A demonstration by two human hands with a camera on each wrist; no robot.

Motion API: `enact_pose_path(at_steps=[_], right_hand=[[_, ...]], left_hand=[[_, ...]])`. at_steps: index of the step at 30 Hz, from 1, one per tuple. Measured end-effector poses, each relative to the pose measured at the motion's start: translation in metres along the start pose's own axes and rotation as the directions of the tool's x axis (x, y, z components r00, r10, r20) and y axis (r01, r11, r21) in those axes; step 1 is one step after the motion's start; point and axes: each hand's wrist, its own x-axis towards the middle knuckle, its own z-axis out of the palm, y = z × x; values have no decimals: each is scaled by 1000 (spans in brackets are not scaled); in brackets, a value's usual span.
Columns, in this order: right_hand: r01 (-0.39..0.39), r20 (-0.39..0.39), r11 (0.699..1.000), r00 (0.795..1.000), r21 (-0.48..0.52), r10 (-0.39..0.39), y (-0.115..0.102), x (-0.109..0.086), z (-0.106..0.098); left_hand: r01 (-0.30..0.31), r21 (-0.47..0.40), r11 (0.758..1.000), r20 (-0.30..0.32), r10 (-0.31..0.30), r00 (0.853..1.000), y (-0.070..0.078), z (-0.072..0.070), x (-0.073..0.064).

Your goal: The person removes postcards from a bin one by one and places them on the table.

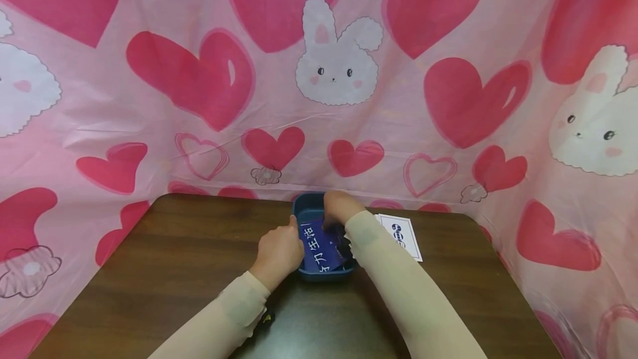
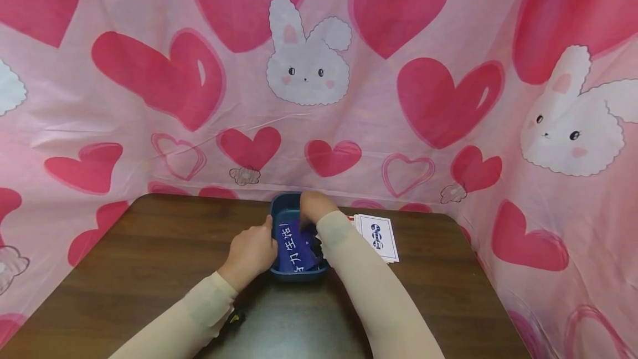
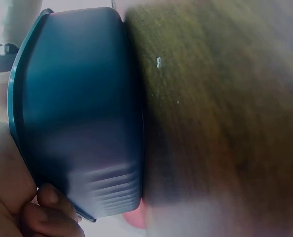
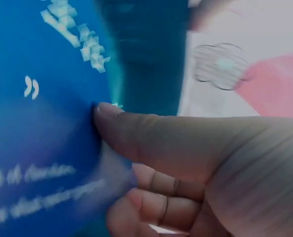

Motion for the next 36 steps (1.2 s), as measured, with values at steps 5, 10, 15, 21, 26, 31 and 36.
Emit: enact_pose_path(at_steps=[5,10,15,21,26,31,36], right_hand=[[76,-61,992,996,99,-70,14,9,-1],[77,-111,961,993,265,-49,0,-29,-25],[82,-180,921,984,381,-13,15,-41,-34],[93,-196,806,980,584,29,42,-52,-45],[96,-204,740,977,665,57,66,-61,-45],[102,-218,694,972,713,81,83,-67,-44],[91,-211,682,973,725,94,98,-73,-47]], left_hand=[[-9,-14,1000,0,9,1000,-2,-1,2],[-9,-8,1000,11,9,1000,-2,-1,3],[9,-3,1000,30,-9,1000,-1,0,3],[14,-11,1000,26,-13,1000,-1,0,3],[19,0,1000,31,-19,999,1,1,3],[16,-2,1000,32,-15,999,1,0,2],[28,-10,1000,51,-27,998,2,-2,1]])
